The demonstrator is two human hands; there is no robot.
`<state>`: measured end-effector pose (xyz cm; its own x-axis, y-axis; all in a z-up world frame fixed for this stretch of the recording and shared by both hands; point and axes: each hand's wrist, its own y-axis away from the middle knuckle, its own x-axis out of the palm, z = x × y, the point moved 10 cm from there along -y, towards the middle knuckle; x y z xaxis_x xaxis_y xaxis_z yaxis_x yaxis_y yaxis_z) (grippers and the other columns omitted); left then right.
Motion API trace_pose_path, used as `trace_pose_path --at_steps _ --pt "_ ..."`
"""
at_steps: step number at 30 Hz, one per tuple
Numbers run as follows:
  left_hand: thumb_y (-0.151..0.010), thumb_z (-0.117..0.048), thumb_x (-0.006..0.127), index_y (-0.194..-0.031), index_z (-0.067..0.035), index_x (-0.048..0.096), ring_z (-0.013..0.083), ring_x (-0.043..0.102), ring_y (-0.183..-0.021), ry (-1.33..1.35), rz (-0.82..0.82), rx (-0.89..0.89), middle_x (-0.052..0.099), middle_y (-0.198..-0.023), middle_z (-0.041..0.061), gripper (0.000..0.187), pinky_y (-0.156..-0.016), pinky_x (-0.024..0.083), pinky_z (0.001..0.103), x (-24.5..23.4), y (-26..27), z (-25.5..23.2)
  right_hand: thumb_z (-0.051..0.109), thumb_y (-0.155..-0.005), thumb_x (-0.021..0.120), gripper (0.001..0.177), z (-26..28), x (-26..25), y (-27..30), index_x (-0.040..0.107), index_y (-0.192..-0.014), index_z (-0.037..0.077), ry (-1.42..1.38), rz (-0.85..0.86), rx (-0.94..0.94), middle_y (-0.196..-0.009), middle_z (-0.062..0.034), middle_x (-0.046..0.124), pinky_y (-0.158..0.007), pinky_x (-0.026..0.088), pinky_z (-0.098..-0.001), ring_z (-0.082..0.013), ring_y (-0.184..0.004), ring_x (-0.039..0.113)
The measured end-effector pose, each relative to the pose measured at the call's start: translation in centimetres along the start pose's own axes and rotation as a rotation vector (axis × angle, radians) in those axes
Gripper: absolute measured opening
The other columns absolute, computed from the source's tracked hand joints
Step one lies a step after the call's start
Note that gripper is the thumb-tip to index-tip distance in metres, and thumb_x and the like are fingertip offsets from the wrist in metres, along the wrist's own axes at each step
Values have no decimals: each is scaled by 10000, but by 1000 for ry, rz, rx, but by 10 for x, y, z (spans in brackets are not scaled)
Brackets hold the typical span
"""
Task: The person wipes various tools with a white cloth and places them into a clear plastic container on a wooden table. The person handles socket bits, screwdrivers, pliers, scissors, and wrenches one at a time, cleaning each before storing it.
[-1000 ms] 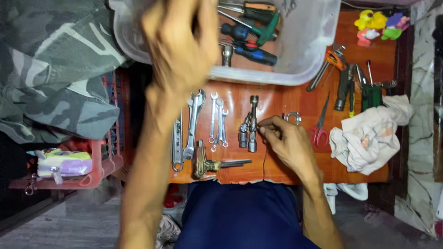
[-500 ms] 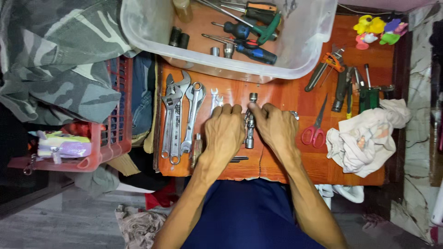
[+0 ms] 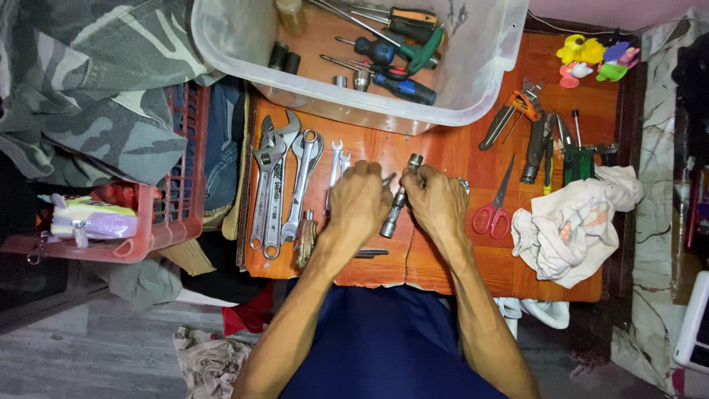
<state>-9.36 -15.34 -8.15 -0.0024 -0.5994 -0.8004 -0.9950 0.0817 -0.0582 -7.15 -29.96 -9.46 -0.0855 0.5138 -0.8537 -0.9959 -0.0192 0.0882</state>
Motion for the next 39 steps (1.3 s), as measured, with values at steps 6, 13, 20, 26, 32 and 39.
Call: trace_pose_path --at_steps 6,13,20,26,32,39 --pt "-904 -150 553 -977 -11 649 256 714 -669 502 122 -408 710 -790 160 184 -620 578 418 -15 2 42 409 -1011 504 447 -15 10 3 694 -832 45 -278 151 136 -618 -60 700 -595 554 -375 -186 -578 746" --pt "-1019 -151 422 -1079 6 578 283 657 -701 663 278 -436 653 -841 172 229 -593 574 444 -5 13 41 367 -1039 504 454 -18 14 -3 679 -822 8 -505 198 163 -655 -66 691 -583 557 -329 -166 -610 735" --pt "-815 -102 724 -1044 100 569 424 706 -758 198 116 -84 671 -910 273 343 -669 575 491 -5 23 16 354 -1038 503 454 -19 13 -3 673 -792 13 -469 193 180 -637 -55 691 -579 554 -320 -169 -606 742" --pt "-804 -96 758 -914 47 622 451 670 -745 162 114 -8 659 -849 268 226 -659 534 535 3 30 11 355 -1035 500 443 -23 14 -5 669 -796 23 -423 177 170 -636 -56 699 -556 533 -323 -176 -591 736" --pt "-775 -184 779 -835 45 652 464 667 -733 221 150 -12 666 -811 268 268 -663 520 547 3 25 13 354 -1048 494 411 -35 25 -6 656 -865 23 -561 235 167 -722 -78 679 -587 543 -339 -201 -660 678" --pt "-798 -284 736 -833 -3 693 269 690 -645 360 267 -347 677 -691 143 287 -625 540 425 -8 22 41 396 -1025 452 397 -38 54 29 569 -993 18 -1169 443 406 -873 -125 704 -704 644 -373 -211 -733 737"
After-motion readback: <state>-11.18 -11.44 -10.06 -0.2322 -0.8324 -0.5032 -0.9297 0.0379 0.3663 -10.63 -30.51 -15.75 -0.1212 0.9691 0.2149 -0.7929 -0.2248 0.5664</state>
